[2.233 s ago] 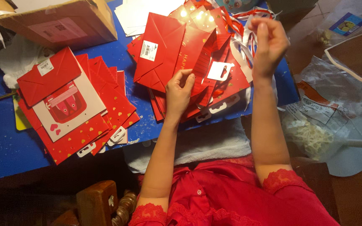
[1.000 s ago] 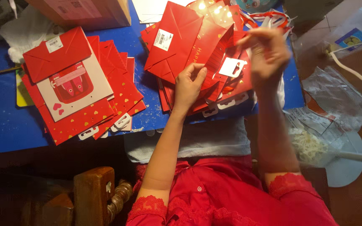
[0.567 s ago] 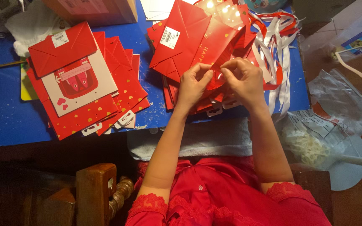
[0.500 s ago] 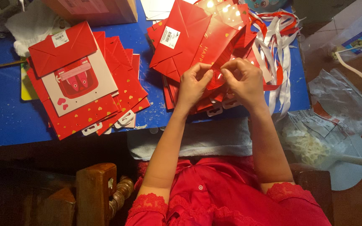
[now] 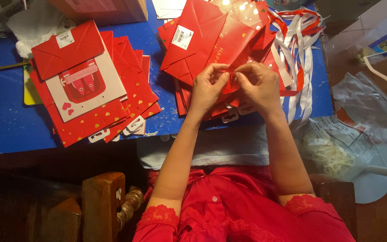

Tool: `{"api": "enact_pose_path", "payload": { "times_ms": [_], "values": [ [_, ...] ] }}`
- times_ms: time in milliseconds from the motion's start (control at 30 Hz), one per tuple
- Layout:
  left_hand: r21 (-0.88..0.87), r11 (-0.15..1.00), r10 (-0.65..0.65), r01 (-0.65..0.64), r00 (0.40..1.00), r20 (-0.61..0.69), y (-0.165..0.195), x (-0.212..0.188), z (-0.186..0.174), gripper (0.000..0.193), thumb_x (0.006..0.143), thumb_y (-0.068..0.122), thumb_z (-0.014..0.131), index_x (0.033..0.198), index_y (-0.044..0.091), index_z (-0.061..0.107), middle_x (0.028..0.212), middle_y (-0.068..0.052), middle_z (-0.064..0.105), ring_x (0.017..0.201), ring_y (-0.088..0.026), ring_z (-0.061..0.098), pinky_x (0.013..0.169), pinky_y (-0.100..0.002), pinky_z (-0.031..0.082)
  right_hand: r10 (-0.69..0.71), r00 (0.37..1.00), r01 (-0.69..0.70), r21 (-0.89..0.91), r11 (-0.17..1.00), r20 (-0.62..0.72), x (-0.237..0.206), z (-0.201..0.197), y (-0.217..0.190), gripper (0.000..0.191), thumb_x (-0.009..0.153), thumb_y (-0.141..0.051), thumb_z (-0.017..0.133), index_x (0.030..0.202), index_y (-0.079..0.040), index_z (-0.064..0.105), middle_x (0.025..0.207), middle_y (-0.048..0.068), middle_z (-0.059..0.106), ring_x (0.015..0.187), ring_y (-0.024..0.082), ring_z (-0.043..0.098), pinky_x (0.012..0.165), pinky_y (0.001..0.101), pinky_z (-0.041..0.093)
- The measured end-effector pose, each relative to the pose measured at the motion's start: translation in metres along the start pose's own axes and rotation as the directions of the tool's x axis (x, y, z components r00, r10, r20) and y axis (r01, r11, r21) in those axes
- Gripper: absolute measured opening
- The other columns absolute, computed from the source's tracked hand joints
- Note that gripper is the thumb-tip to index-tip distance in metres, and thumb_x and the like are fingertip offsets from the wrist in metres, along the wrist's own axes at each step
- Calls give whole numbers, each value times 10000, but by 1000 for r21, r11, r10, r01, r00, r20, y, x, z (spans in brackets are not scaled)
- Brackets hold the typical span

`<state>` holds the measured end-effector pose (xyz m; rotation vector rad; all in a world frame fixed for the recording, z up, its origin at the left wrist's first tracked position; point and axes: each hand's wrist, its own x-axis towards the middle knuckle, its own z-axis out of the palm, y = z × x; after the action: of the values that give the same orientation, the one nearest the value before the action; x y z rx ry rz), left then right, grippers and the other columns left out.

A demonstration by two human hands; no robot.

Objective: The person ties red ribbons around red Valentine's Day gift bags. They pick up each bag, thread the ribbon through the handle, and tie a knot or bow, then place the finished bag on a growing stack on the table.

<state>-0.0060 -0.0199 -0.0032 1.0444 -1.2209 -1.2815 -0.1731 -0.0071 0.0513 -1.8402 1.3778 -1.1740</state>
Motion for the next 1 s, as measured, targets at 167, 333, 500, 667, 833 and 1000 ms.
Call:
{"api": "enact_pose_path", "payload": {
  "times_ms": [167, 333, 500, 667, 833, 1000],
  "values": [
    [-88, 987, -138, 137, 990, -7, 3, 1, 0, 234, 1044, 189, 636, 1211, 30, 677, 854, -42, 703, 738, -68, 648, 655, -231, 551, 39, 999, -39, -39, 999, -2, -2, -4, -2, 58, 936, -51, 708, 985, -22, 714, 900, 73, 724, 846, 158, 724, 782, 308, 547],
    [-93, 990, -102, 105, 994, 37, 5, 1, -1, 220, 1029, 148, 616, 1208, 36, 675, 916, -20, 736, 751, -49, 665, 660, -208, 570, -61, 998, 62, -107, 992, 17, -5, -11, -3, 72, 898, -17, 707, 959, 0, 672, 974, 105, 685, 916, 217, 695, 830, 335, 539],
    [-48, 993, -102, 104, 994, 44, 6, -3, 0, 223, 1007, 100, 641, 1208, 24, 704, 924, -19, 737, 766, -44, 660, 665, -204, 558, -100, 994, 105, -148, 983, 44, -5, -13, -4, 72, 872, -4, 702, 925, 12, 655, 1026, 117, 649, 973, 248, 675, 866, 360, 537],
    [-72, 993, -88, 94, 992, 86, 6, -4, -2, 221, 1004, 91, 652, 1201, 9, 707, 912, -16, 748, 747, -45, 635, 661, -208, 520, -51, 997, 60, -174, 983, 58, -3, -10, -4, 74, 868, -22, 708, 901, 18, 655, 1005, 123, 631, 958, 259, 664, 828, 367, 533],
    [-6, 1000, 18, -18, 997, 70, 3, -4, 0, 200, 1018, 106, 656, 1171, 4, 733, 981, -19, 786, 881, -48, 714, 774, -213, 581, -62, 997, 68, -165, 984, 37, -4, -7, -3, 68, 870, -18, 709, 893, 22, 659, 1007, 117, 638, 958, 256, 668, 843, 371, 534],
    [-59, 992, -111, 114, 992, 55, 4, -6, 2, 198, 1018, 113, 643, 1158, 9, 736, 934, -33, 764, 807, -72, 662, 688, -246, 535, -56, 998, 60, -152, 987, 33, -4, -7, 0, 62, 866, -23, 704, 905, 19, 682, 1001, 113, 639, 934, 247, 676, 821, 363, 545]
  ]
}}
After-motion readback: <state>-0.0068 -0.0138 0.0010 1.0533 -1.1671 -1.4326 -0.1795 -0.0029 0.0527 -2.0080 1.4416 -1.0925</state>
